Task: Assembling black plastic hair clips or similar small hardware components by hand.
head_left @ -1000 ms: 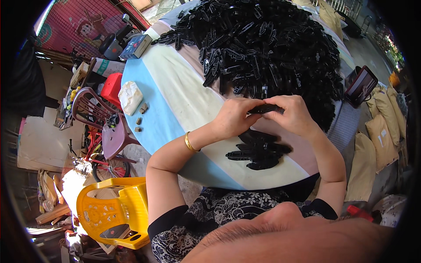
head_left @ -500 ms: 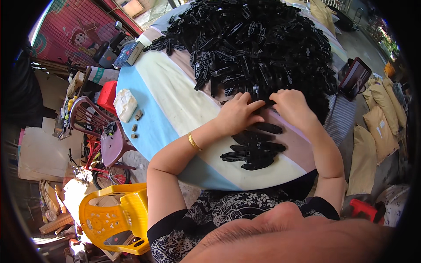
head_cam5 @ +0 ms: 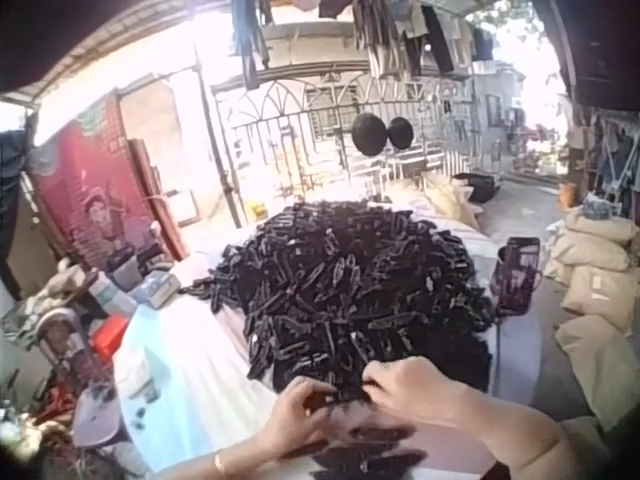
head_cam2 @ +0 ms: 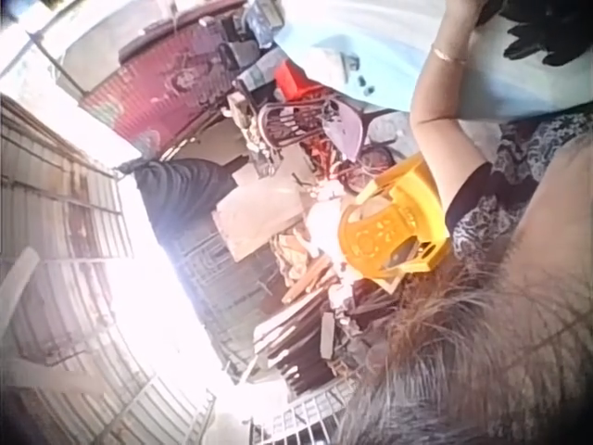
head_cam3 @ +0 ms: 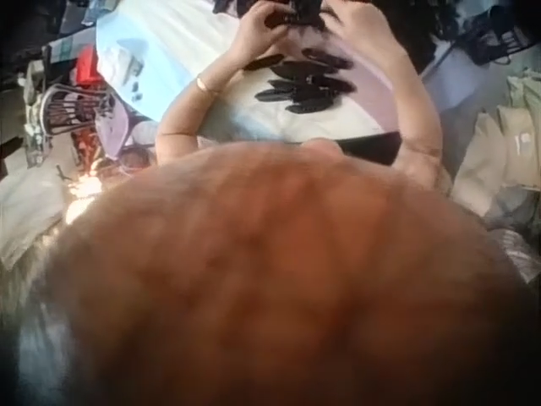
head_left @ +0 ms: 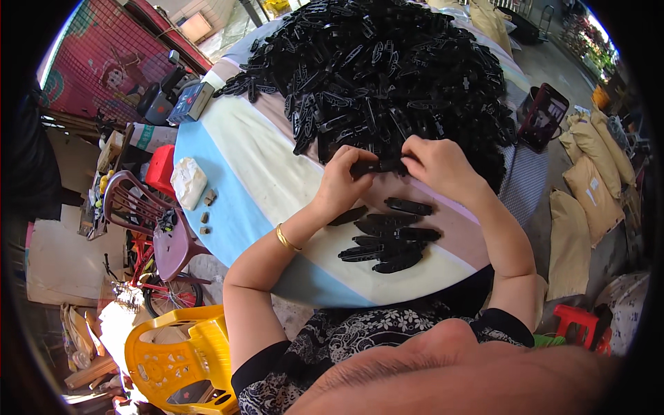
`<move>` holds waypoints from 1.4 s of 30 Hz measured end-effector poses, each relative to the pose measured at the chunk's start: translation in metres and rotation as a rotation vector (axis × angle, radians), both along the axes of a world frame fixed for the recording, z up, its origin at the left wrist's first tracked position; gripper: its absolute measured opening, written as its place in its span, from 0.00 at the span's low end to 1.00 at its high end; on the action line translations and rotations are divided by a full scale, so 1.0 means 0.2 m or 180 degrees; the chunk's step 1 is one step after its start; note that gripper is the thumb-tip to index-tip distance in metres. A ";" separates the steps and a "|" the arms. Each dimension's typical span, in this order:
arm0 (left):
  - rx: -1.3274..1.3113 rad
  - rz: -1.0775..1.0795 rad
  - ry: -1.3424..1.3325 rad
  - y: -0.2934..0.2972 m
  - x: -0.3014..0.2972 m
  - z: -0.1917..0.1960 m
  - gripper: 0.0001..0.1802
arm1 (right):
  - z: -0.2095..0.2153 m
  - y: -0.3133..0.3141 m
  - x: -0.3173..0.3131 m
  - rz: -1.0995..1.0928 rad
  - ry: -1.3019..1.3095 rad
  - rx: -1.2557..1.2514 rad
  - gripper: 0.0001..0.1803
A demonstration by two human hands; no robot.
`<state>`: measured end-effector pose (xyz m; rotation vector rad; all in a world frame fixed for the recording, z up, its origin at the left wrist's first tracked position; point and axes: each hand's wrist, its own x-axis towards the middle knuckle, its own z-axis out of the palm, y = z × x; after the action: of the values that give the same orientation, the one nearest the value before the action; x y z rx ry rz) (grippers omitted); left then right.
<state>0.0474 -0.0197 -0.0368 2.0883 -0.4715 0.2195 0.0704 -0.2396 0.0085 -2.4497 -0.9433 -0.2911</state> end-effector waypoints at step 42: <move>-0.0335 -0.0522 0.0704 -0.04 -0.06 0.12 0.18 | 0.00 0.03 -0.04 0.0265 0.0951 0.0530 0.15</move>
<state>0.0359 -0.0269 -0.0121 1.9325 -0.4829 -0.0806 0.0626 -0.2340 0.0094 -2.2170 -0.8509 0.0258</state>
